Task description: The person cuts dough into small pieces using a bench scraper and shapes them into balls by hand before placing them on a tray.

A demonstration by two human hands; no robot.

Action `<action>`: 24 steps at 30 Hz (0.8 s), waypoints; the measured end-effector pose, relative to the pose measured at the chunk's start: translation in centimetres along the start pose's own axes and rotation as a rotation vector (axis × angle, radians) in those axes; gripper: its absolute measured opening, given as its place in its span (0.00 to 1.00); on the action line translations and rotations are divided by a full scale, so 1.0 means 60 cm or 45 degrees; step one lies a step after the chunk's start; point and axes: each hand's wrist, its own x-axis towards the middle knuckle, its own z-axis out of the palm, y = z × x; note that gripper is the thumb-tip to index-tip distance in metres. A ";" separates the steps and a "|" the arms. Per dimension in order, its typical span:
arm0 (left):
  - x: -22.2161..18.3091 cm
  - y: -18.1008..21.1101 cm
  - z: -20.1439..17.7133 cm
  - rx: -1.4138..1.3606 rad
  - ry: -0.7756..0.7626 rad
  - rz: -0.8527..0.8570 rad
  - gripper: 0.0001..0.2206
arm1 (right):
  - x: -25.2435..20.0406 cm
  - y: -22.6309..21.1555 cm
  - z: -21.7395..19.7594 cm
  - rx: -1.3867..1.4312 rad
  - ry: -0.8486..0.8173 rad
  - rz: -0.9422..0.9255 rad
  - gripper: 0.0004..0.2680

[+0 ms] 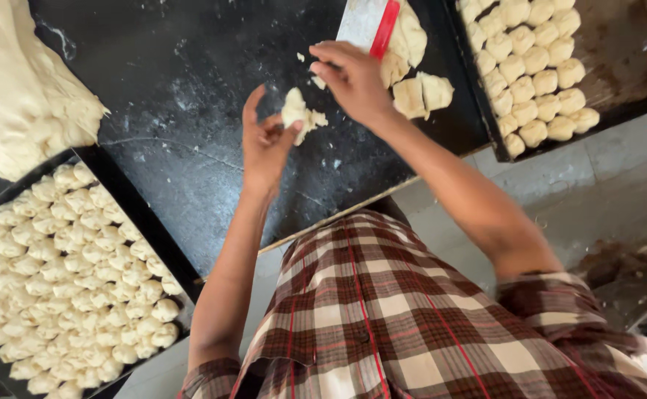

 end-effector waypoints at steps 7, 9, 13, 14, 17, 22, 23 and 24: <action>0.009 -0.032 0.000 -0.046 0.074 0.060 0.18 | -0.029 0.045 0.019 -0.201 0.004 -0.205 0.07; 0.005 -0.027 0.021 0.084 0.043 0.123 0.15 | -0.038 0.018 -0.005 -0.037 -0.040 -0.118 0.07; -0.005 -0.010 0.093 0.310 -0.126 0.293 0.18 | -0.052 -0.028 -0.081 0.349 -0.192 0.158 0.11; -0.005 -0.002 0.110 0.381 -0.156 0.349 0.21 | -0.059 -0.035 -0.102 0.555 -0.225 0.286 0.14; 0.020 0.009 0.155 0.448 -0.267 0.368 0.23 | -0.083 -0.024 -0.155 -0.352 -0.045 -0.377 0.08; 0.046 -0.025 0.233 -0.509 -0.309 -0.341 0.20 | -0.157 0.023 -0.220 -0.694 0.062 -0.779 0.14; 0.052 -0.026 0.248 -0.529 -0.359 -0.412 0.19 | -0.157 0.027 -0.234 -0.749 0.116 -0.750 0.14; 0.052 -0.025 0.263 -0.547 -0.408 -0.483 0.19 | -0.158 0.028 -0.248 -0.642 0.153 -0.741 0.13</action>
